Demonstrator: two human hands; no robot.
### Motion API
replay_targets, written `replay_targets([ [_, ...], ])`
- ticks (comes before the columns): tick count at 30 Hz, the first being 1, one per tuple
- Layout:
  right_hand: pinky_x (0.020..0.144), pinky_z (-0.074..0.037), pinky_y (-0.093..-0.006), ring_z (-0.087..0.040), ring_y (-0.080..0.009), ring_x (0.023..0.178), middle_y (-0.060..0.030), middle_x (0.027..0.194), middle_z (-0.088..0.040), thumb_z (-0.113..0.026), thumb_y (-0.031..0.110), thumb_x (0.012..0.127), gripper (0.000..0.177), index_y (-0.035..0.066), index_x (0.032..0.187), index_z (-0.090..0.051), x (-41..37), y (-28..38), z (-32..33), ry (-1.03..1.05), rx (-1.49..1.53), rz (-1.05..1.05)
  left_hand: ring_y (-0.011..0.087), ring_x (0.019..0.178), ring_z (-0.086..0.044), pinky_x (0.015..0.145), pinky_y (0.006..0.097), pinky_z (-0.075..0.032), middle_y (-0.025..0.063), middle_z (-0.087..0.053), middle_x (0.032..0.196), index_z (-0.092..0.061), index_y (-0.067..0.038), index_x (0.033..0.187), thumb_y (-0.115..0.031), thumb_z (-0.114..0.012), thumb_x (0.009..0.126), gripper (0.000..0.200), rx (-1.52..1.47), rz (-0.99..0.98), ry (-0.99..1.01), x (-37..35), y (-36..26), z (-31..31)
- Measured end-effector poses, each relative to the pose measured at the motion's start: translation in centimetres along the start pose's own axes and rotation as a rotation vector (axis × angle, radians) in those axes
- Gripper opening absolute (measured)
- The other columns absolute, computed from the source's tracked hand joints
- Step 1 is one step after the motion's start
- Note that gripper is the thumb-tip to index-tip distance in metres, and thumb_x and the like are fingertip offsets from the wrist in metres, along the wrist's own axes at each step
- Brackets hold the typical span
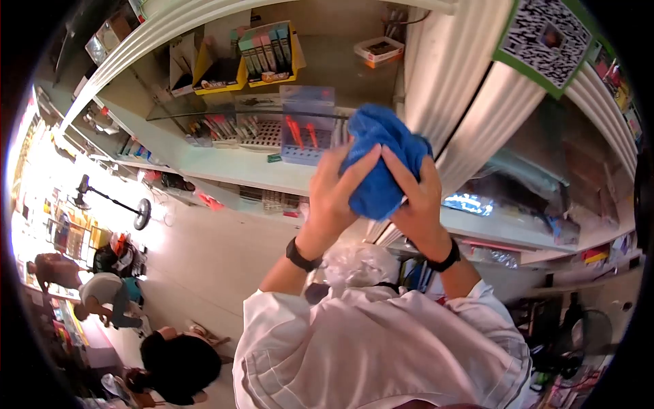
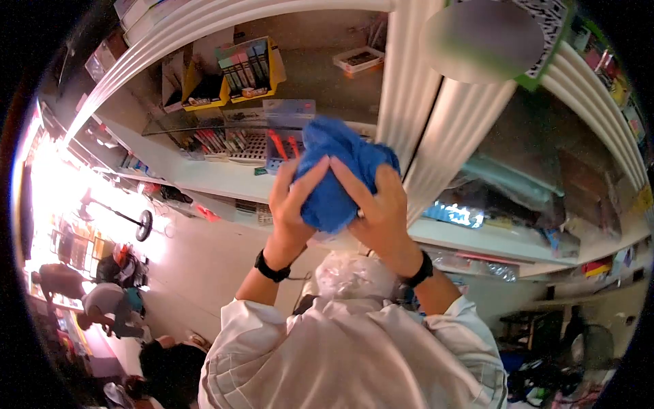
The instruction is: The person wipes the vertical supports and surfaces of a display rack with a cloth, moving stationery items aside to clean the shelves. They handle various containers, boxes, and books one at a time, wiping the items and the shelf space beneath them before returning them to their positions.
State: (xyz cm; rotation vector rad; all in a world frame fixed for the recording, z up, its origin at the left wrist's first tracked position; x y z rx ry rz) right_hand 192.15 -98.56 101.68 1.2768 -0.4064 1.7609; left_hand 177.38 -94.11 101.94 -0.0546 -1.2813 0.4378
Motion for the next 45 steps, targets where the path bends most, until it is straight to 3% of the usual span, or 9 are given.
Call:
replay_targets([
  [6,0.081,-0.048,-0.0484,-0.056,-0.0413,0.090,-0.0174,0.093,-0.052,-0.071,-0.001,0.065,0.083,0.029,0.141,-0.056,8.1,0.3,-8.8,-0.006,-0.156,-0.097,0.0390,0.106,-0.061,0.087,0.0439,-0.052,0.0182,-0.058,0.120,-0.061,-0.014,0.131,0.002,-0.075,0.069,0.066,-0.003,0.106,0.124,5.4,10.2,3.3],
  [7,0.092,-0.050,-0.0482,-0.057,-0.0444,0.108,-0.0225,0.107,-0.059,-0.068,0.001,0.071,0.082,0.032,0.145,-0.050,8.6,-0.8,-10.1,0.091,-0.257,-0.178,0.0391,0.106,-0.061,0.086,0.0443,-0.052,0.0181,-0.058,0.119,-0.060,-0.013,0.131,0.001,-0.074,0.069,0.065,0.008,0.127,0.156,6.4,11.8,3.0],
  [11,0.099,-0.050,-0.0442,-0.056,-0.0403,0.122,-0.0224,0.136,-0.056,-0.062,0.007,0.078,0.068,0.027,0.142,-0.053,10.4,-4.7,-13.0,0.318,-0.349,-0.410,0.0373,0.098,-0.063,0.081,0.0444,-0.054,0.0162,-0.060,0.109,-0.059,-0.013,0.125,-0.016,-0.073,0.073,0.054,0.264,0.119,0.367,8.0,17.6,-0.9],
  [19,0.093,-0.051,-0.0493,-0.063,-0.0452,0.103,-0.0264,0.110,-0.066,-0.058,0.021,0.082,0.039,0.007,0.117,-0.065,8.3,-9.9,-9.6,0.328,-0.417,-0.866,0.0373,0.103,-0.066,0.085,0.0462,-0.055,0.0186,-0.065,0.113,-0.061,-0.013,0.119,-0.029,-0.064,0.087,0.036,-0.041,0.180,0.690,9.4,17.2,-8.0],
  [26,0.092,-0.051,-0.0477,-0.064,-0.0441,0.103,-0.0280,0.107,-0.067,-0.059,0.021,0.080,0.041,0.004,0.117,-0.065,12.0,-3.6,-12.7,0.591,-0.367,-0.735,0.0352,0.096,-0.070,0.078,0.0456,-0.057,0.0184,-0.066,0.106,-0.062,-0.012,0.117,-0.030,-0.065,0.087,0.035,-0.003,0.106,0.692,7.3,19.6,-1.7],
  [32,0.088,-0.053,-0.0442,-0.065,-0.0424,0.103,-0.0267,0.113,-0.067,-0.063,0.019,0.081,0.043,0.007,0.123,-0.064,13.2,-10.6,-20.7,0.665,-0.152,-0.640,0.0333,0.082,-0.072,0.069,0.0477,-0.058,0.0135,-0.072,0.090,-0.065,-0.009,0.112,-0.023,-0.053,0.094,0.026,0.384,0.034,0.707,8.7,25.6,-2.0],
  [35,0.091,-0.051,-0.0509,-0.066,-0.0428,0.103,-0.0233,0.111,-0.069,-0.059,0.024,0.085,0.038,0.005,0.116,-0.068,14.4,-13.8,-21.8,0.847,-0.601,-0.425,0.0380,0.095,-0.069,0.076,0.0487,-0.057,0.0191,-0.070,0.102,-0.067,-0.009,0.111,-0.019,-0.049,0.095,0.025,0.423,0.101,0.840,10.8,25.5,-4.4],
  [40,0.082,-0.053,-0.0466,-0.067,-0.0415,0.094,-0.0272,0.102,-0.069,-0.059,0.025,0.090,0.030,0.002,0.105,-0.070,14.3,-13.2,-17.2,0.515,-0.562,-0.127,0.0414,0.099,-0.069,0.081,0.0514,-0.056,0.0220,-0.070,0.108,-0.066,-0.009,0.117,-0.018,-0.049,0.096,0.028,0.293,-0.059,0.805,11.6,23.9,-9.8],
  [45,0.098,-0.049,-0.0465,-0.062,-0.0389,0.115,-0.0181,0.127,-0.064,-0.051,0.046,0.096,0.046,0.015,0.126,-0.066,13.3,-11.7,-12.0,0.871,-0.644,-0.597,0.0291,0.100,-0.072,0.073,0.0476,-0.058,0.0136,-0.074,0.109,-0.076,-0.013,0.106,-0.027,-0.052,0.097,0.029,0.392,-0.153,0.789,11.4,19.9,-13.0],
])
Point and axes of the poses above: each hand's wrist, its own x-axis towards the middle knuckle, its own z-axis out of the back of the hand, y = z × x, the point moved 4 cm from there along x, towards the middle knuckle
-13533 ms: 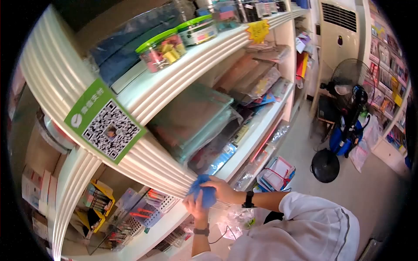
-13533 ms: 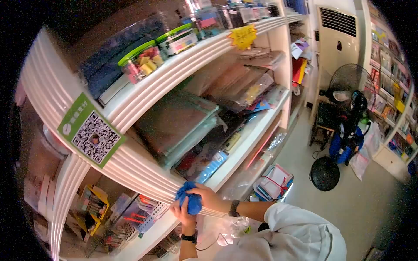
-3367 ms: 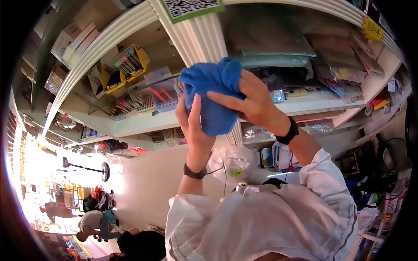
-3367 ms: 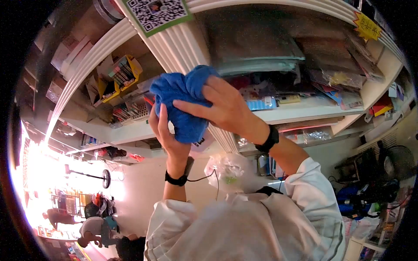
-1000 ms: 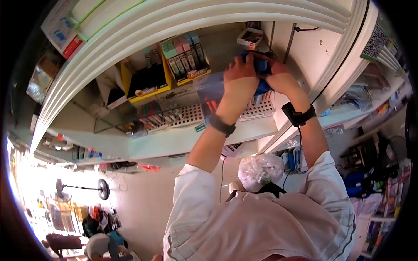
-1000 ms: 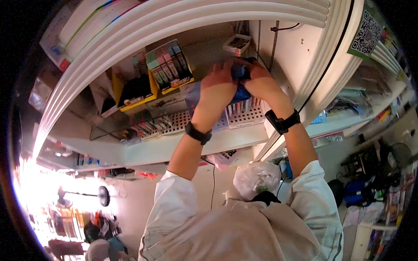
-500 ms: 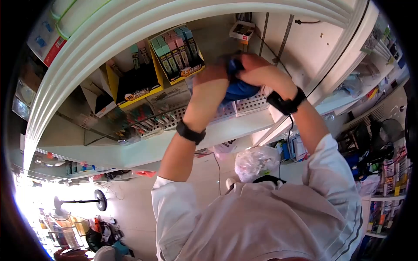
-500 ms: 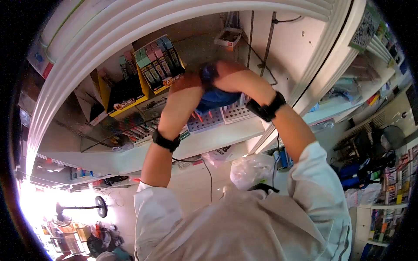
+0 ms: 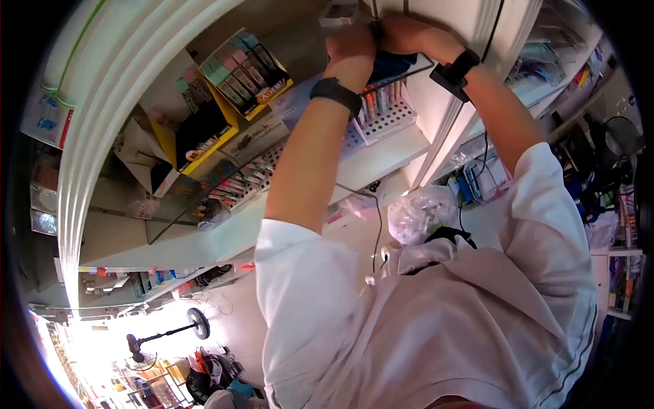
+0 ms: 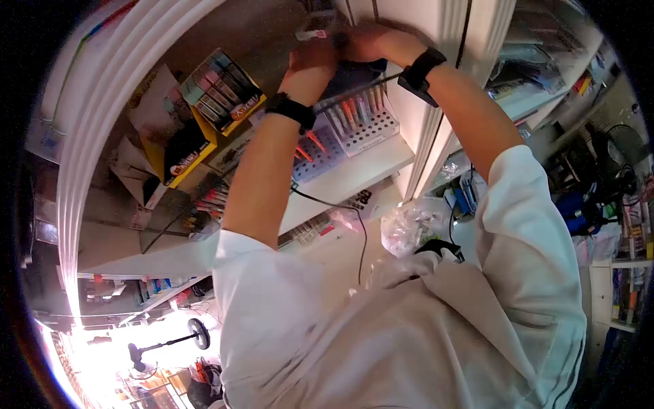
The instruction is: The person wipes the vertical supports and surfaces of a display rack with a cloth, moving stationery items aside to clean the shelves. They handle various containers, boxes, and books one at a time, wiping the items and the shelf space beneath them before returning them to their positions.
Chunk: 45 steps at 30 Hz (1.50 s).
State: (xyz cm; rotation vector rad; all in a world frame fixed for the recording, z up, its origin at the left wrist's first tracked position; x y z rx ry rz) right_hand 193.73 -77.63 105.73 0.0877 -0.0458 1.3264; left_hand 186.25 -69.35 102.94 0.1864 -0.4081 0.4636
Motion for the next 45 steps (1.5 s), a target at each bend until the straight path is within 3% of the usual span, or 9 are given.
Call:
replay_targets([
  [6,0.090,-0.054,-0.0442,-0.067,-0.0385,0.104,-0.0228,0.113,-0.068,-0.064,0.048,0.085,0.052,0.006,0.117,-0.069,-2.5,3.0,0.8,-0.009,-0.023,-0.002,0.0432,0.103,-0.065,0.086,0.0479,-0.053,0.0235,-0.067,0.116,-0.063,-0.005,0.121,-0.030,-0.041,0.102,0.039,-0.388,0.021,0.203,-4.8,1.4,4.3],
  [10,0.089,-0.054,-0.0434,-0.068,-0.0381,0.103,-0.0217,0.110,-0.070,-0.065,0.044,0.086,0.048,0.006,0.115,-0.070,2.6,4.7,-3.0,-0.113,0.209,0.270,0.0425,0.106,-0.065,0.087,0.0493,-0.053,0.0238,-0.066,0.118,-0.066,-0.009,0.119,-0.031,-0.040,0.101,0.039,-0.170,-0.091,0.192,-7.3,5.6,3.9],
  [15,0.090,-0.054,-0.0436,-0.067,-0.0380,0.104,-0.0189,0.115,-0.070,-0.061,0.039,0.089,0.041,0.008,0.115,-0.070,5.5,5.4,-3.9,-0.205,0.174,0.180,0.0397,0.107,-0.067,0.088,0.0500,-0.054,0.0201,-0.069,0.116,-0.068,-0.014,0.120,-0.027,-0.041,0.101,0.036,0.036,0.156,0.306,-4.9,7.9,2.6],
  [23,0.093,-0.051,-0.0471,-0.065,-0.0384,0.110,-0.0246,0.126,-0.064,-0.051,0.038,0.098,0.044,0.008,0.127,-0.065,2.2,0.2,-3.2,-0.179,0.085,-0.083,0.0324,0.096,-0.072,0.078,0.0477,-0.057,0.0122,-0.073,0.108,-0.069,-0.019,0.119,-0.031,-0.046,0.100,0.032,0.130,-0.019,0.091,1.1,2.2,-0.1],
  [28,0.076,-0.054,-0.0460,-0.068,-0.0390,0.084,-0.0198,0.095,-0.072,-0.067,0.023,0.075,0.026,0.005,0.092,-0.075,-1.7,1.6,-1.4,-0.395,-0.005,0.012,0.0343,0.106,-0.069,0.084,0.0485,-0.057,0.0131,-0.071,0.117,-0.070,-0.018,0.118,-0.032,-0.048,0.099,0.032,0.016,0.064,0.175,-1.1,0.8,1.1],
  [31,0.068,-0.052,-0.0474,-0.064,-0.0392,0.074,-0.0208,0.082,-0.069,-0.067,0.021,0.073,0.018,0.006,0.077,-0.075,3.4,2.3,-3.7,-0.473,-0.143,0.408,0.0350,0.112,-0.067,0.088,0.0489,-0.056,0.0166,-0.068,0.122,-0.068,-0.015,0.121,-0.031,-0.047,0.099,0.034,0.152,0.016,0.316,-3.0,2.1,1.8],
  [37,0.088,-0.055,-0.0422,-0.067,-0.0364,0.106,-0.0175,0.113,-0.070,-0.061,0.028,0.089,0.031,0.010,0.112,-0.071,11.9,2.9,-11.1,-0.504,0.160,0.584,0.0357,0.111,-0.067,0.087,0.0508,-0.056,0.0193,-0.067,0.122,-0.063,-0.013,0.126,-0.026,-0.046,0.099,0.035,0.164,0.137,0.425,-7.1,7.6,3.8],
  [43,0.081,-0.055,-0.0486,-0.068,-0.0365,0.099,-0.0167,0.116,-0.070,-0.060,0.028,0.093,0.030,0.013,0.115,-0.074,5.6,7.5,-5.0,-0.662,0.182,0.319,0.0363,0.105,-0.068,0.083,0.0474,-0.056,0.0181,-0.070,0.114,-0.071,-0.013,0.114,-0.027,-0.043,0.101,0.034,0.263,0.167,0.267,-5.3,8.2,2.9],
  [45,0.082,-0.056,-0.0480,-0.068,-0.0373,0.101,-0.0164,0.116,-0.071,-0.060,0.029,0.093,0.031,0.013,0.116,-0.073,5.5,5.7,-4.9,-0.453,0.105,0.121,0.0363,0.104,-0.069,0.080,0.0473,-0.057,0.0174,-0.071,0.113,-0.072,-0.014,0.113,-0.027,-0.043,0.101,0.034,0.202,0.085,0.144,-3.7,7.5,1.1],
])
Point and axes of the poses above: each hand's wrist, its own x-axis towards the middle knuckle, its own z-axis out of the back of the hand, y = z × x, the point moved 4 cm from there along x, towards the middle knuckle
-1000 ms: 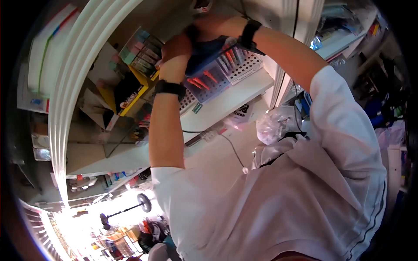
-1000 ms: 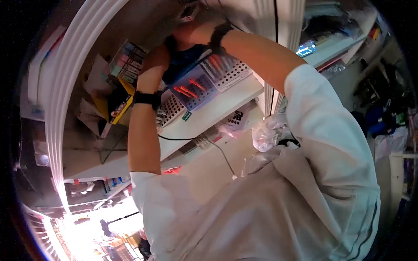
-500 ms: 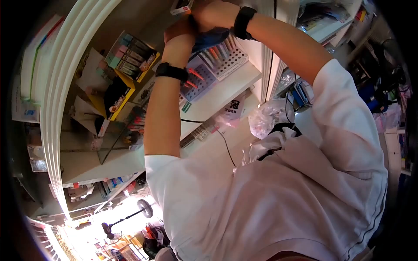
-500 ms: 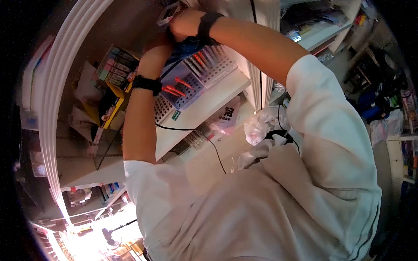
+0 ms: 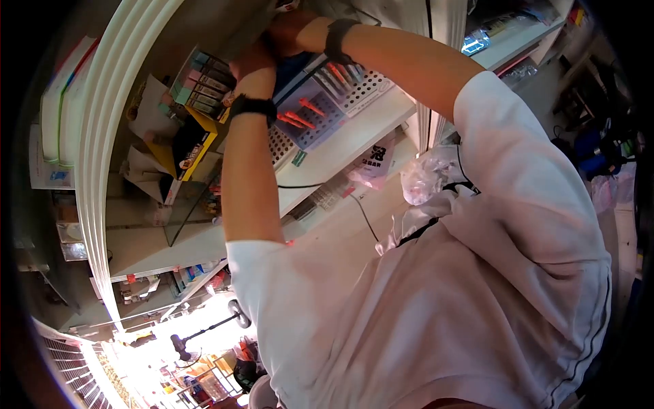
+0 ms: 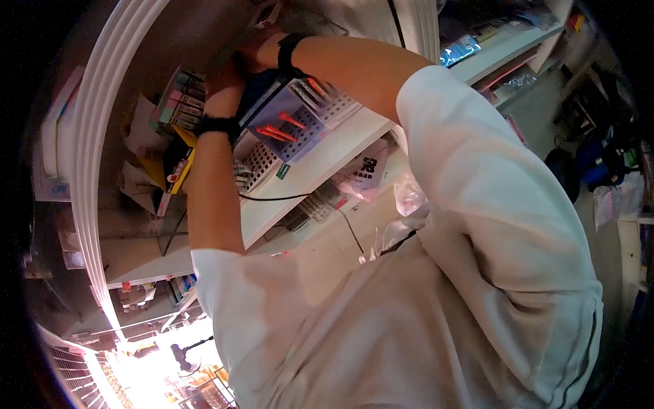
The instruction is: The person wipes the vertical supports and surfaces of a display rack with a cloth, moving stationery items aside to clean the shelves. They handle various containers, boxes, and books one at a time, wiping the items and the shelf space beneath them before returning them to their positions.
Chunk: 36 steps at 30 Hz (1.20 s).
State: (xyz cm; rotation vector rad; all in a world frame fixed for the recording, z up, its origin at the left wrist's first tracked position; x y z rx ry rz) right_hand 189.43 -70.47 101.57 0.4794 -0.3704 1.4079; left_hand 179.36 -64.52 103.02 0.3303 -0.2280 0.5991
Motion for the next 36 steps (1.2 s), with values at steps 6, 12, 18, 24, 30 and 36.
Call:
replay_targets([
  [6,0.081,-0.057,-0.0463,-0.069,-0.0363,0.100,-0.0155,0.113,-0.072,-0.062,0.031,0.090,0.032,0.012,0.113,-0.074,-2.8,-6.5,1.2,0.022,-0.221,-0.166,0.0369,0.102,-0.069,0.080,0.0490,-0.057,0.0165,-0.070,0.116,-0.069,-0.016,0.117,-0.025,-0.045,0.100,0.031,-0.053,-0.090,-0.006,3.2,-7.4,1.4],
  [12,0.072,-0.057,-0.0452,-0.072,-0.0363,0.077,-0.0199,0.087,-0.073,-0.065,0.030,0.082,0.030,0.002,0.089,-0.074,-8.3,-1.4,8.9,0.174,-0.293,-0.126,0.0394,0.099,-0.069,0.076,0.0514,-0.057,0.0182,-0.070,0.112,-0.065,-0.017,0.123,-0.019,-0.054,0.094,0.031,-0.123,-0.247,-0.068,-1.7,-7.8,2.4],
  [18,0.080,-0.056,-0.0455,-0.069,-0.0368,0.094,-0.0188,0.103,-0.072,-0.065,0.030,0.085,0.032,0.006,0.104,-0.073,-4.6,3.5,5.8,0.238,-0.123,-0.009,0.0364,0.100,-0.071,0.080,0.0470,-0.058,0.0165,-0.072,0.110,-0.069,-0.013,0.113,-0.014,-0.057,0.091,0.026,-0.102,-0.108,-0.041,-7.4,-2.4,4.3],
  [24,0.086,-0.055,-0.0449,-0.068,-0.0371,0.099,-0.0203,0.106,-0.071,-0.059,0.029,0.090,0.030,0.008,0.103,-0.074,-1.1,2.5,1.5,0.126,-0.061,-0.030,0.0338,0.099,-0.071,0.079,0.0441,-0.058,0.0149,-0.074,0.106,-0.072,-0.012,0.111,-0.027,-0.052,0.097,0.028,-0.034,0.090,0.059,-2.1,0.8,0.2],
  [30,0.089,-0.054,-0.0464,-0.066,-0.0408,0.101,-0.0195,0.107,-0.071,-0.054,0.026,0.092,0.030,0.011,0.113,-0.070,-1.7,-2.3,2.0,0.078,0.007,-0.058,0.0309,0.099,-0.072,0.077,0.0432,-0.059,0.0122,-0.074,0.107,-0.074,-0.014,0.108,-0.026,-0.052,0.098,0.027,-0.124,0.025,-0.002,2.7,-3.2,-0.4],
  [36,0.084,-0.056,-0.0476,-0.067,-0.0399,0.096,-0.0197,0.103,-0.071,-0.058,0.035,0.091,0.034,0.015,0.116,-0.069,-5.6,-2.4,6.0,0.132,-0.105,-0.268,0.0305,0.103,-0.071,0.081,0.0428,-0.058,0.0132,-0.072,0.113,-0.072,-0.014,0.113,-0.023,-0.051,0.097,0.028,-0.222,-0.015,0.049,1.3,-6.2,0.3],
])
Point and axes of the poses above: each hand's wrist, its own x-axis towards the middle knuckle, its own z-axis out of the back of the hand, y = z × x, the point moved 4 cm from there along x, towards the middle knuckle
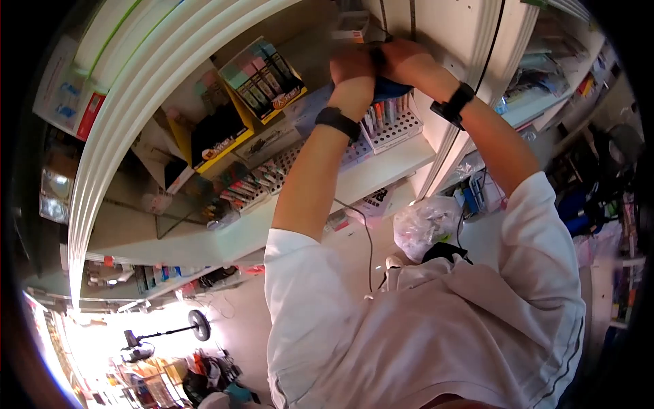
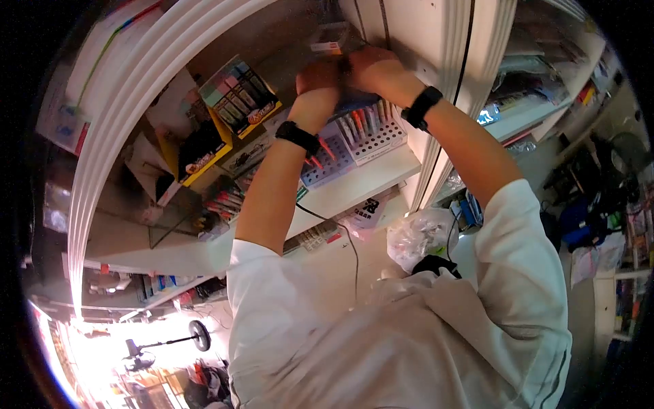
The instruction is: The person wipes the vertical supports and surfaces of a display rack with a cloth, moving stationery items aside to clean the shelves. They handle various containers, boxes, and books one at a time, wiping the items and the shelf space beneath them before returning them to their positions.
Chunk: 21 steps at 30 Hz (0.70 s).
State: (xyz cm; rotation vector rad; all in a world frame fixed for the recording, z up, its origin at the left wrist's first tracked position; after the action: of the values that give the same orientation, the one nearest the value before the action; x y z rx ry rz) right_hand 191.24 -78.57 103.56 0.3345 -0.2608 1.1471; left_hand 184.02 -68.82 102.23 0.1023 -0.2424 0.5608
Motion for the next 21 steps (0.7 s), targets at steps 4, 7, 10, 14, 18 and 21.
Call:
replay_targets([
  [4,0.082,-0.056,-0.0468,-0.068,-0.0381,0.094,-0.0156,0.101,-0.071,-0.059,0.039,0.089,0.035,0.027,0.121,-0.067,-1.9,0.1,0.7,-0.052,-0.022,0.055,0.0272,0.104,-0.071,0.079,0.0387,-0.058,0.0082,-0.073,0.113,-0.073,-0.016,0.111,-0.023,-0.050,0.098,0.027,-0.001,0.054,0.054,-3.0,-1.2,2.1],
  [7,0.082,-0.056,-0.0464,-0.068,-0.0378,0.093,-0.0149,0.101,-0.072,-0.057,0.040,0.090,0.036,0.032,0.125,-0.066,-1.3,-1.1,-0.7,-0.119,-0.008,0.077,0.0271,0.104,-0.071,0.080,0.0377,-0.057,0.0078,-0.073,0.113,-0.072,-0.015,0.114,-0.022,-0.050,0.097,0.028,-0.035,0.124,0.008,-3.7,-1.5,1.7],
  [10,0.089,-0.055,-0.0457,-0.067,-0.0371,0.105,-0.0187,0.114,-0.069,-0.059,0.049,0.087,0.046,0.014,0.113,-0.071,-0.9,-0.8,-0.6,-0.047,0.042,0.066,0.0265,0.104,-0.071,0.082,0.0354,-0.057,0.0074,-0.073,0.115,-0.071,-0.015,0.115,-0.022,-0.051,0.097,0.028,-0.004,0.163,0.029,-2.7,-1.6,1.3],
  [14,0.089,-0.054,-0.0465,-0.065,-0.0383,0.107,-0.0181,0.116,-0.068,-0.058,0.042,0.087,0.044,0.015,0.120,-0.067,-1.2,-0.3,0.9,0.107,0.055,0.004,0.0250,0.104,-0.071,0.076,0.0386,-0.058,0.0064,-0.072,0.118,-0.073,-0.016,0.114,-0.022,-0.054,0.096,0.027,-0.056,0.188,-0.001,-2.1,-1.7,0.2],
  [18,0.089,-0.054,-0.0459,-0.065,-0.0369,0.107,-0.0158,0.115,-0.069,-0.059,0.039,0.086,0.045,0.019,0.125,-0.064,-1.4,-0.8,0.0,0.026,0.130,-0.003,0.0271,0.108,-0.069,0.084,0.0380,-0.056,0.0100,-0.071,0.119,-0.068,-0.012,0.122,-0.022,-0.054,0.097,0.030,-0.003,0.202,0.151,-1.6,-2.0,0.5],
  [21,0.090,-0.054,-0.0454,-0.066,-0.0365,0.107,-0.0147,0.116,-0.069,-0.059,0.038,0.085,0.044,0.020,0.125,-0.065,-1.2,-1.4,-0.8,0.044,0.024,-0.055,0.0239,0.108,-0.069,0.083,0.0361,-0.056,0.0086,-0.071,0.120,-0.072,-0.013,0.116,-0.022,-0.056,0.096,0.027,-0.019,0.183,0.151,-2.0,-2.3,1.0],
])
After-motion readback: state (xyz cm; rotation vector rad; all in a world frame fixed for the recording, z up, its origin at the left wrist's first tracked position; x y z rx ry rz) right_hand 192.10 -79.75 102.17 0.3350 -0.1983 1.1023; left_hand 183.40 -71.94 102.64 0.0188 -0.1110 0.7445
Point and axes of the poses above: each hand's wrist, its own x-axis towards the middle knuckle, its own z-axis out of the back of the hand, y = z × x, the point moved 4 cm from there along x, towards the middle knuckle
